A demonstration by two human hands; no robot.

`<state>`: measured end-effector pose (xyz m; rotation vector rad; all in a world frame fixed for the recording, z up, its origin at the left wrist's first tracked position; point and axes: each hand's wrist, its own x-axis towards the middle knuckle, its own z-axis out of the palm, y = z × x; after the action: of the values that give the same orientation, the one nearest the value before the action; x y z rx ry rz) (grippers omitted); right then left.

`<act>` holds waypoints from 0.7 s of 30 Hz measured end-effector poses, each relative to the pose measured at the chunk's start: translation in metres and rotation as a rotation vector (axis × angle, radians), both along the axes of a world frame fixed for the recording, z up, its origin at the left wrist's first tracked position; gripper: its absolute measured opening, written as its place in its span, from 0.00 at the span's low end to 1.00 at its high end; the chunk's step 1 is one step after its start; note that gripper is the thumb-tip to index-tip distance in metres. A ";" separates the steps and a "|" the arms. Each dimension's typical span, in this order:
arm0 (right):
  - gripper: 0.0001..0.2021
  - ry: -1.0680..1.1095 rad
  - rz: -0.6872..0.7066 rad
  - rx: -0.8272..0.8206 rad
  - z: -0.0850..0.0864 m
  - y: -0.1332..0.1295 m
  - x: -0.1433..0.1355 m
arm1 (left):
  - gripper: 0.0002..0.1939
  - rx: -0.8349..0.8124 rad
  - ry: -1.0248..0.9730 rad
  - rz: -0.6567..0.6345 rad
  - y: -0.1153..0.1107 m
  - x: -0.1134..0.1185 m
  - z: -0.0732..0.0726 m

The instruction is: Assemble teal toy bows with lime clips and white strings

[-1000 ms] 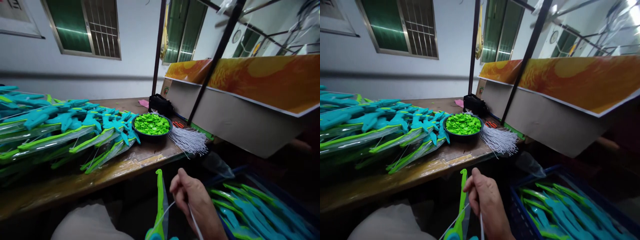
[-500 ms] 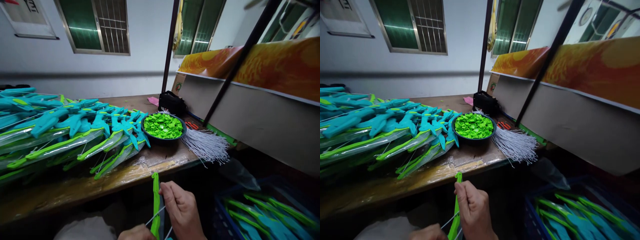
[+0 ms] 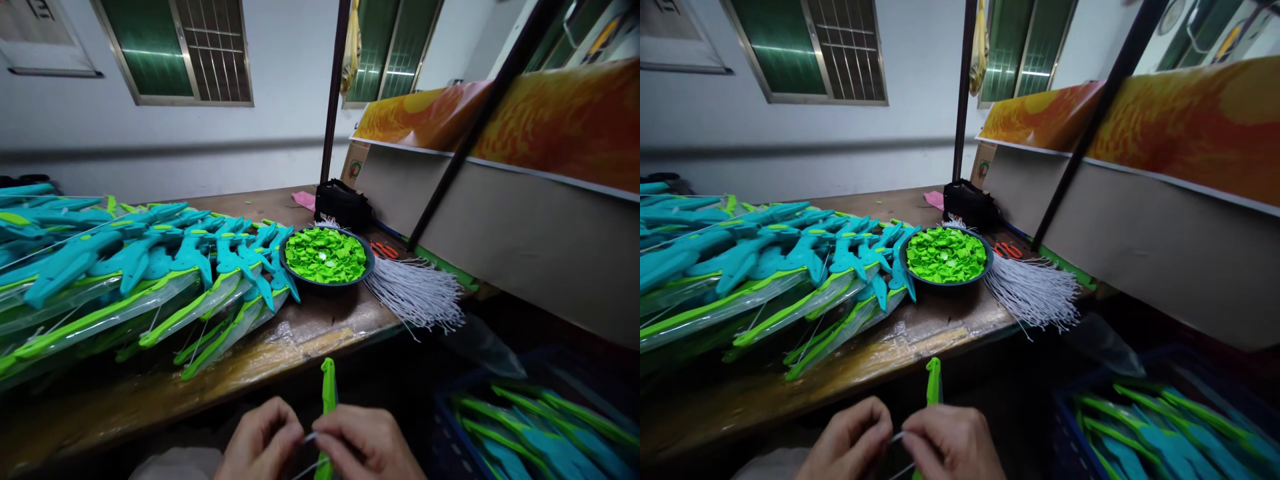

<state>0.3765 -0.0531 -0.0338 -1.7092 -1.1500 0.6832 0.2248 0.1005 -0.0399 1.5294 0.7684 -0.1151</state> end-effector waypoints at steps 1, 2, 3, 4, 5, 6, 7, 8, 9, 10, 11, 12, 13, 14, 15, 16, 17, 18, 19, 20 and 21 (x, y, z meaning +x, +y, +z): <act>0.12 0.000 -0.074 -0.011 0.002 -0.002 0.006 | 0.28 -0.036 -0.022 0.064 0.001 0.008 -0.006; 0.12 -0.012 -0.149 -0.013 0.003 -0.003 0.013 | 0.29 -0.051 -0.046 0.126 0.003 0.016 -0.012; 0.12 -0.036 -0.217 -0.010 0.003 -0.005 0.019 | 0.30 -0.047 -0.072 0.181 0.003 0.026 -0.018; 0.12 -0.072 -0.267 -0.003 0.002 -0.006 0.023 | 0.31 -0.035 -0.095 0.216 0.003 0.035 -0.023; 0.12 -0.121 -0.304 0.009 0.000 -0.007 0.027 | 0.31 -0.030 -0.120 0.234 0.002 0.045 -0.027; 0.12 -0.176 -0.321 0.019 -0.003 -0.007 0.029 | 0.31 -0.043 -0.144 0.240 0.000 0.054 -0.031; 0.12 -0.236 -0.325 0.032 -0.005 -0.008 0.030 | 0.30 -0.073 -0.166 0.236 -0.003 0.062 -0.034; 0.12 -0.298 -0.328 0.049 -0.008 -0.008 0.030 | 0.29 -0.113 -0.183 0.237 -0.006 0.069 -0.036; 0.12 -0.360 -0.333 0.067 -0.011 -0.008 0.029 | 0.29 -0.162 -0.195 0.245 -0.010 0.074 -0.037; 0.12 -0.417 -0.343 0.085 -0.013 -0.008 0.027 | 0.29 -0.213 -0.200 0.261 -0.014 0.079 -0.038; 0.12 -0.466 -0.360 0.101 -0.015 -0.007 0.025 | 0.29 -0.263 -0.200 0.278 -0.017 0.082 -0.039; 0.12 -0.505 -0.376 0.111 -0.016 -0.007 0.024 | 0.30 -0.306 -0.196 0.292 -0.020 0.084 -0.039; 0.12 -0.533 -0.392 0.121 -0.017 -0.006 0.022 | 0.30 -0.340 -0.190 0.300 -0.023 0.085 -0.038; 0.11 -0.551 -0.401 0.126 -0.017 -0.006 0.021 | 0.30 -0.361 -0.189 0.308 -0.025 0.086 -0.038; 0.10 -0.562 -0.403 0.129 -0.018 -0.006 0.020 | 0.30 -0.373 -0.192 0.312 -0.026 0.086 -0.037; 0.09 -0.576 -0.402 0.129 -0.019 -0.005 0.020 | 0.30 -0.378 -0.196 0.314 -0.027 0.087 -0.035; 0.09 -0.592 -0.403 0.128 -0.019 -0.005 0.020 | 0.30 -0.379 -0.199 0.314 -0.028 0.087 -0.034; 0.09 -0.606 -0.404 0.126 -0.019 -0.005 0.020 | 0.30 -0.378 -0.201 0.312 -0.029 0.087 -0.033; 0.09 -0.618 -0.408 0.124 -0.019 -0.005 0.021 | 0.30 -0.375 -0.204 0.309 -0.030 0.087 -0.032; 0.09 -0.626 -0.410 0.120 -0.020 -0.006 0.021 | 0.29 -0.369 -0.205 0.306 -0.030 0.087 -0.032; 0.10 -0.629 -0.414 0.118 -0.020 -0.006 0.021 | 0.28 -0.363 -0.204 0.303 -0.031 0.087 -0.032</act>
<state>0.3978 -0.0588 -0.0537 -2.0363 -1.1552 -0.1947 0.3122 0.0694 -0.0715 1.0508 0.7597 0.1213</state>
